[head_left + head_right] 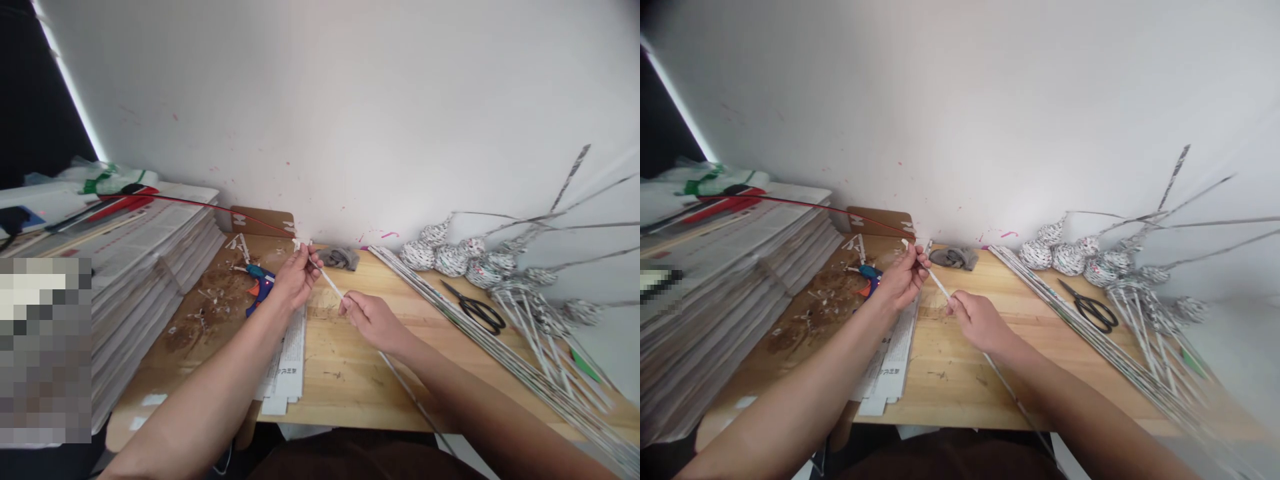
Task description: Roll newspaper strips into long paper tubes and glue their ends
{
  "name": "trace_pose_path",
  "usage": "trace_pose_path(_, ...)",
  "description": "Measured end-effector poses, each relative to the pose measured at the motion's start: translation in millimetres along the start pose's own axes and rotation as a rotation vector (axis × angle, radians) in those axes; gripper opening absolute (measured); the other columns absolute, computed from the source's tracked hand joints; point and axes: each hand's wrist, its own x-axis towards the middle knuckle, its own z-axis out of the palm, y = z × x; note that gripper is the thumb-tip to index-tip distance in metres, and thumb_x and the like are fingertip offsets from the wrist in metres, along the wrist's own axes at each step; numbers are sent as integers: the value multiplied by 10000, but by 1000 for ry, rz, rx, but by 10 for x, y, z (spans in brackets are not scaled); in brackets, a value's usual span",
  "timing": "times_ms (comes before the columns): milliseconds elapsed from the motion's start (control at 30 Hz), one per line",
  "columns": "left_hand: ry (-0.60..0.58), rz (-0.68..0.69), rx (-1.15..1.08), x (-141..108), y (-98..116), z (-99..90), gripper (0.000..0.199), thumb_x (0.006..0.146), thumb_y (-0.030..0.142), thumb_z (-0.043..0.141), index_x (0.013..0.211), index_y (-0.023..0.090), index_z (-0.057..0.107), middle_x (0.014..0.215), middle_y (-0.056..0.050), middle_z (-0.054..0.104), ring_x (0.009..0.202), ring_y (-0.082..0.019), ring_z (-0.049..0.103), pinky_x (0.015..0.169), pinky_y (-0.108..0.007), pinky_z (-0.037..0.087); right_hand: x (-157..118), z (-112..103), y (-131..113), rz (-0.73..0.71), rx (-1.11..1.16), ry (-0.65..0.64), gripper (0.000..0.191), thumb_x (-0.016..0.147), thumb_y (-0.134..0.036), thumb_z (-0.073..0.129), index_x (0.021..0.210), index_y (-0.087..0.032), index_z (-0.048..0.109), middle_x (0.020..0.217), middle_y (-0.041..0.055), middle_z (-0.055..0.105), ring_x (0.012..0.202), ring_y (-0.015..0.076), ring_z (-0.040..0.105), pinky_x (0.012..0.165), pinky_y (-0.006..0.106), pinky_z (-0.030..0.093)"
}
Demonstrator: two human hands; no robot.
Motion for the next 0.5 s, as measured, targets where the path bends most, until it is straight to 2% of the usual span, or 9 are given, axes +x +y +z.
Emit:
trace_pose_path(100,-26,-37,-5,5,0,-11,230,810,344,655,795,121,602,647,15,537,547,-53,558,398,-91,396,13,14,45,215,486,-273,397,894,-564,403,767,-193,467,480,-71,370,380,80,335,415,218,305)
trace_pose_path(167,-21,-49,-11,7,-2,-18,235,805,345,660,797,118,601,645,16,534,542,-51,553,386,-87,385,23,15,51,284,674,-359,397,877,-577,433,781,-192,456,482,-80,366,364,72,330,388,205,287)
trace_pose_path(200,-14,-49,-10,7,-4,-20,236,804,345,660,797,117,600,643,17,533,539,-51,551,385,-86,384,31,16,44,289,683,-355,398,874,-578,443,805,-187,473,498,-74,390,368,71,351,384,201,288)
trace_pose_path(267,0,-41,-1,7,-10,-21,235,807,345,656,800,117,598,640,19,531,533,-50,548,388,-88,388,54,18,21,249,570,-262,402,871,-573,466,853,-176,517,530,-58,446,388,71,399,392,197,307)
trace_pose_path(367,-5,-25,9,5,-14,-13,226,830,336,631,806,114,596,644,17,535,541,-53,558,403,-94,404,100,22,12,166,452,-145,367,865,-532,519,809,-169,527,512,-59,448,395,59,390,405,185,304)
trace_pose_path(433,-12,-27,-1,2,-12,-3,215,851,320,607,803,112,592,646,15,538,549,-55,565,416,-97,414,120,21,38,184,612,-210,345,872,-514,513,774,-184,486,475,-80,379,375,58,330,387,185,268)
trace_pose_path(500,-12,-38,-8,-2,-12,7,210,866,308,588,797,109,588,646,12,541,550,-56,568,419,-99,417,126,18,68,234,802,-334,332,881,-513,481,771,-202,444,462,-94,315,359,67,285,374,196,245)
